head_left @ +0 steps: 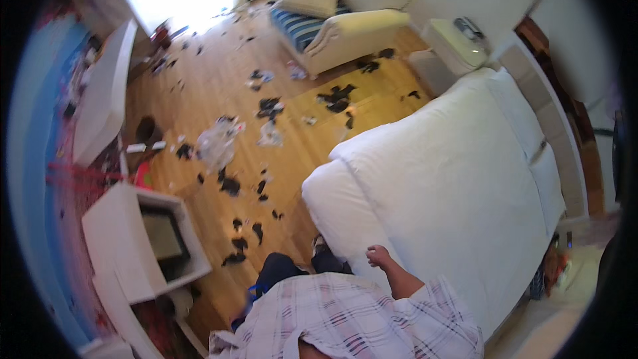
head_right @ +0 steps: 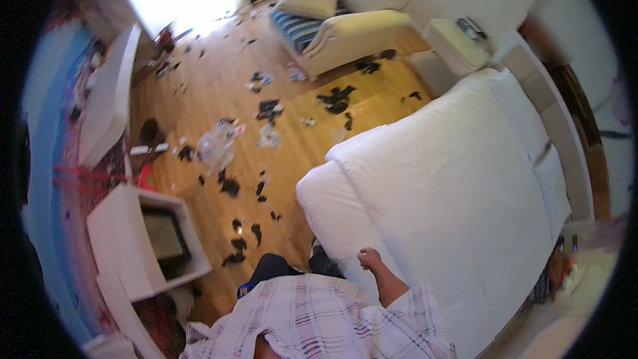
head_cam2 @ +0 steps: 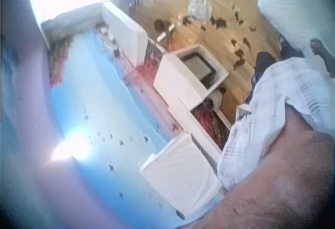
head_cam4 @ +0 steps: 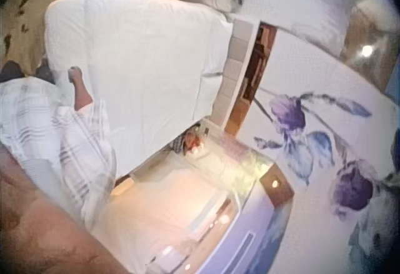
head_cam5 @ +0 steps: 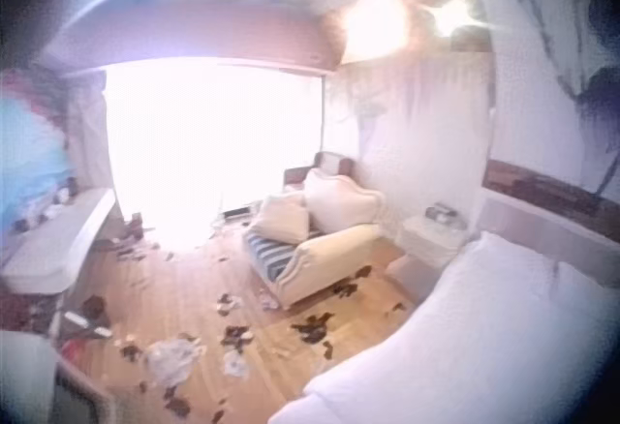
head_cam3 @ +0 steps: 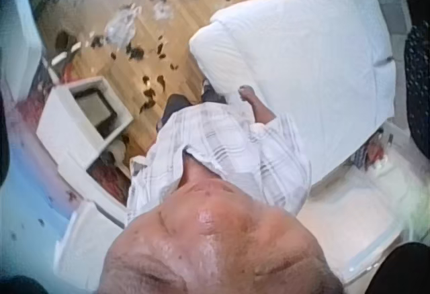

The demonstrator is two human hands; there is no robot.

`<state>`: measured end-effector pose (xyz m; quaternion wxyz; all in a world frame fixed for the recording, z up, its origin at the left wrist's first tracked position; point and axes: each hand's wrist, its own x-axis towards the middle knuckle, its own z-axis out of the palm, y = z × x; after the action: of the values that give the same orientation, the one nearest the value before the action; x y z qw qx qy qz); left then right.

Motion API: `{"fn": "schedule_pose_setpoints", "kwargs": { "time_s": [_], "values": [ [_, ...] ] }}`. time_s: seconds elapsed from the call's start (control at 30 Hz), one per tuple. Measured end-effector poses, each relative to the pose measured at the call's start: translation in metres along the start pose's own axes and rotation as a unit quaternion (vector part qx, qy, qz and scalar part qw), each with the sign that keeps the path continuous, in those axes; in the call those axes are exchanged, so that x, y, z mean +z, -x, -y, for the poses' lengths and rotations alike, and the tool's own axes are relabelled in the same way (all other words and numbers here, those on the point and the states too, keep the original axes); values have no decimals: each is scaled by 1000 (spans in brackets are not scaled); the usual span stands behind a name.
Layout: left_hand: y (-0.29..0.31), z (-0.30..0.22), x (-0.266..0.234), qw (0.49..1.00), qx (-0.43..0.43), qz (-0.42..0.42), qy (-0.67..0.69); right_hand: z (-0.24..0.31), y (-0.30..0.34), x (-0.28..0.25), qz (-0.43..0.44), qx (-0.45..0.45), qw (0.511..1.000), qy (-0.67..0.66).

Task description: The person places a pillow on the bed, smooths the fitted sheet, and adjusts the duvet cover by hand. The person then wipes a white bedside table with a green cloth.

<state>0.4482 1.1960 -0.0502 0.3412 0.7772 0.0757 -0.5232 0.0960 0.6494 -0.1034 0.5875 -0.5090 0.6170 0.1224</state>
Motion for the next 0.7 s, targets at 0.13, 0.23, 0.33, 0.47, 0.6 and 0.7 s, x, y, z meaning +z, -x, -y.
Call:
{"fn": "schedule_pose_setpoints", "kwargs": {
  "time_s": [0.13, 0.23, 0.33, 0.47, 0.6, 0.7],
  "values": [
    [-46, -85, 5, 1000, -2, 21, 0, 133, -48, -13, -33, -63, 996, 44],
    [-90, -163, 0, 998, 5, 56, -16, 172, -115, -22, -119, -137, 981, 68],
    [-133, -226, -47, 998, -2, 53, -24, 233, -146, 11, -147, -158, 974, 71],
    [-196, -316, -127, 999, -4, 45, -25, 259, -135, 69, -118, -65, 987, 83],
    [-266, -420, -189, 999, 6, 44, -19, 245, -101, 102, -106, 28, 994, 28],
    [-315, -501, -228, 998, 30, 31, -39, 261, -59, 129, -87, 92, 992, 15]
  ]
}}
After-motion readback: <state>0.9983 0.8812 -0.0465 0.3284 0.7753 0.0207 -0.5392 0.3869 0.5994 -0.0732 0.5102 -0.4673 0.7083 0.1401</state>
